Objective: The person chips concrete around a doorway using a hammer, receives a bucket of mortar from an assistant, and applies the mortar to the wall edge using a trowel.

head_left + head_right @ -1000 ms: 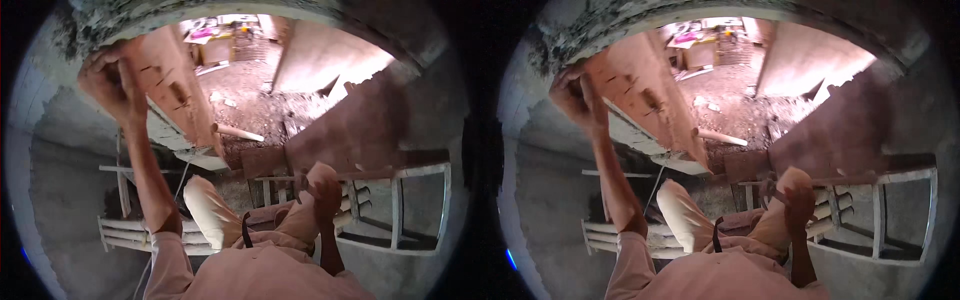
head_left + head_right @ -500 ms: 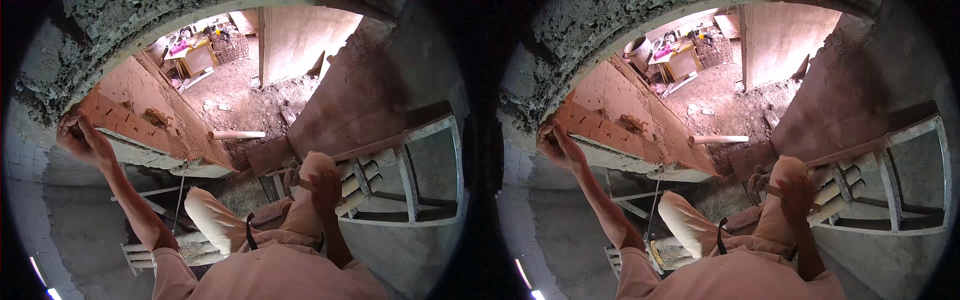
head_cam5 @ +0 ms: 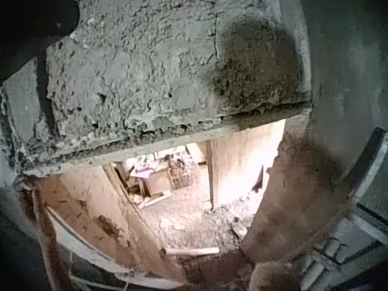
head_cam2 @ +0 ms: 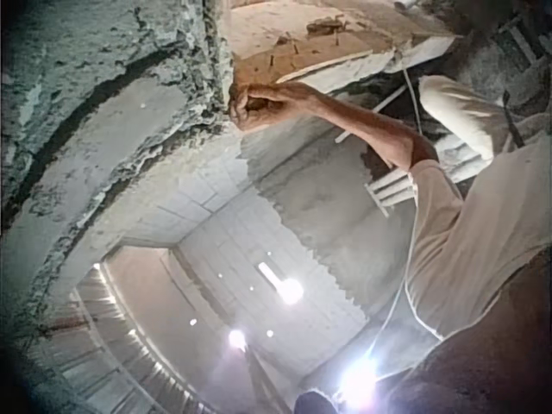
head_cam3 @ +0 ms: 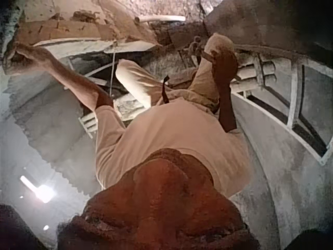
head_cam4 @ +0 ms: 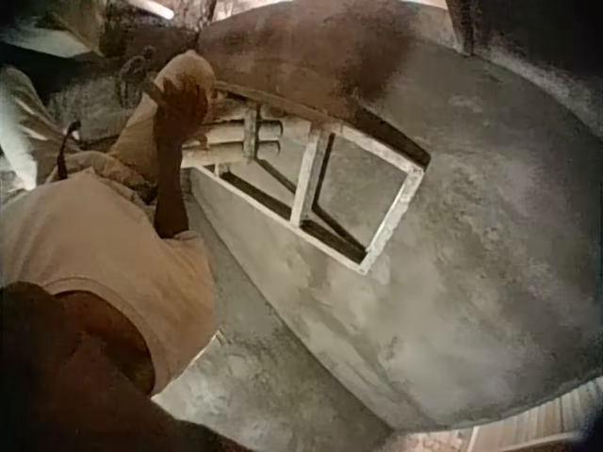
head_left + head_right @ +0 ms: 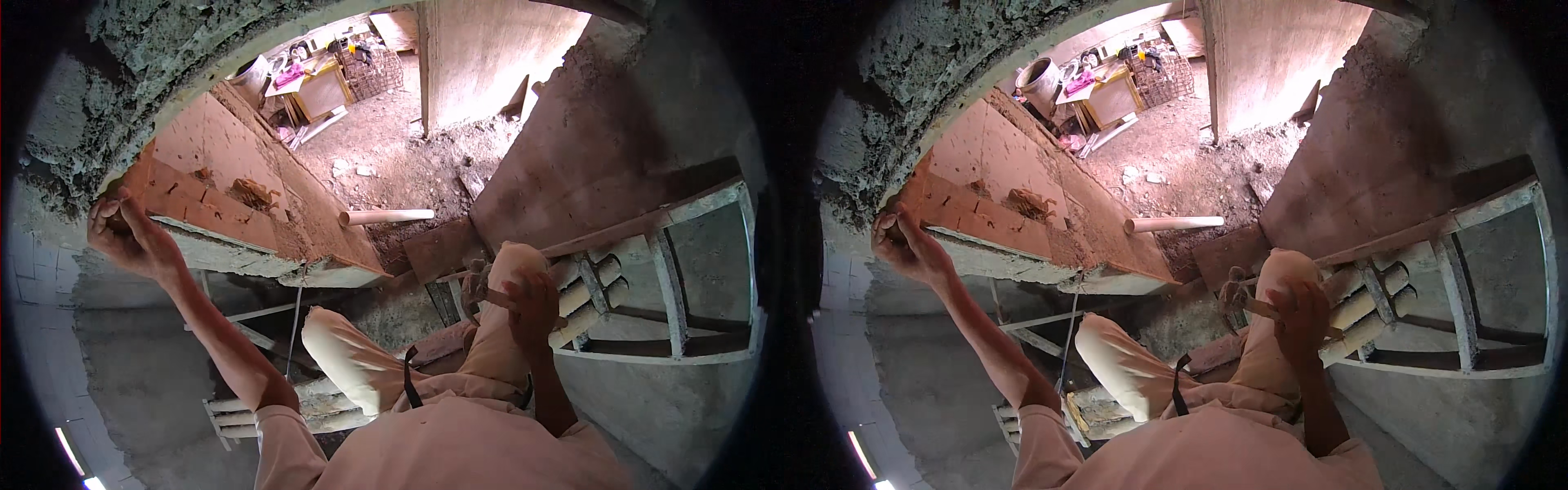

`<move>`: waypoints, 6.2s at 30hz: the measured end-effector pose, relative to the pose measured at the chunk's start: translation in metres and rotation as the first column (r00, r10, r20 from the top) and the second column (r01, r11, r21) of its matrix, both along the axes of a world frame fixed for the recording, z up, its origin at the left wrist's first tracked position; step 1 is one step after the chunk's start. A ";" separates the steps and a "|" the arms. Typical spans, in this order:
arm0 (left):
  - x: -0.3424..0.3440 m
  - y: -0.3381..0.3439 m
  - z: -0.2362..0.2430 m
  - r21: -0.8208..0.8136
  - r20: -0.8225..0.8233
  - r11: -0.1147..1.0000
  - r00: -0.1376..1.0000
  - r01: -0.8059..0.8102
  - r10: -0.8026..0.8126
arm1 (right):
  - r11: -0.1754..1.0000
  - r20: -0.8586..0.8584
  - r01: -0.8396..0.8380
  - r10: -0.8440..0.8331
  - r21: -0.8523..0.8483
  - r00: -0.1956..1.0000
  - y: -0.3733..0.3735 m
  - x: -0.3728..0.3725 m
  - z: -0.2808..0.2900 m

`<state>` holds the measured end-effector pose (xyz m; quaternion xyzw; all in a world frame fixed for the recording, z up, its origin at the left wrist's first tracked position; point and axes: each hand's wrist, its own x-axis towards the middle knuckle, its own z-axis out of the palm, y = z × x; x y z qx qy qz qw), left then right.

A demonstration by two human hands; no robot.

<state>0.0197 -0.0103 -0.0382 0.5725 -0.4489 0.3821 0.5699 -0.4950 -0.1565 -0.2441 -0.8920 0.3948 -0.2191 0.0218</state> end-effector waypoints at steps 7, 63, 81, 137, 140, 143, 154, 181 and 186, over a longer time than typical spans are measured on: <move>0.001 -0.016 -0.005 -0.050 0.048 0.999 0.999 0.007 -0.004 | 0.999 0.025 0.031 -0.030 -0.028 0.999 -0.004 -0.003 -0.001; 0.008 0.018 0.013 0.107 0.010 0.981 0.987 -0.163 0.163 | 0.606 0.399 0.644 -0.506 -0.466 0.765 -0.184 -0.278 0.235; 0.007 0.000 -0.008 -0.039 -0.004 0.999 1.000 -0.029 0.029 | 0.927 0.232 0.144 -0.233 0.346 0.945 -0.023 0.004 -0.009; -0.019 0.012 0.004 0.131 -0.291 0.985 0.946 -0.111 0.145 | 0.115 0.387 -0.371 -0.345 0.922 0.855 -0.183 0.120 -0.177; -0.012 0.022 0.005 0.074 -0.273 0.996 0.959 -0.059 0.077 | 0.110 0.342 -0.330 -0.462 0.938 0.818 -0.201 0.136 -0.222; -0.028 0.025 0.015 0.168 -0.234 0.966 0.944 -0.196 0.232 | 0.022 0.304 -0.359 -0.584 0.933 0.753 -0.202 0.164 -0.280; -0.020 0.046 0.022 0.160 -0.190 0.972 0.961 -0.173 0.203 | -0.012 0.125 -0.153 -0.519 0.988 0.846 -0.161 0.232 -0.353; -0.012 0.023 0.012 0.138 -0.091 0.986 0.990 -0.098 0.111 | 0.022 0.197 -0.443 -0.915 0.896 0.353 -0.193 0.326 -0.316; -0.023 0.001 0.005 -0.021 -0.169 0.988 0.974 -0.156 0.150 | 0.019 0.222 -0.562 -0.929 0.827 0.296 -0.177 0.283 -0.342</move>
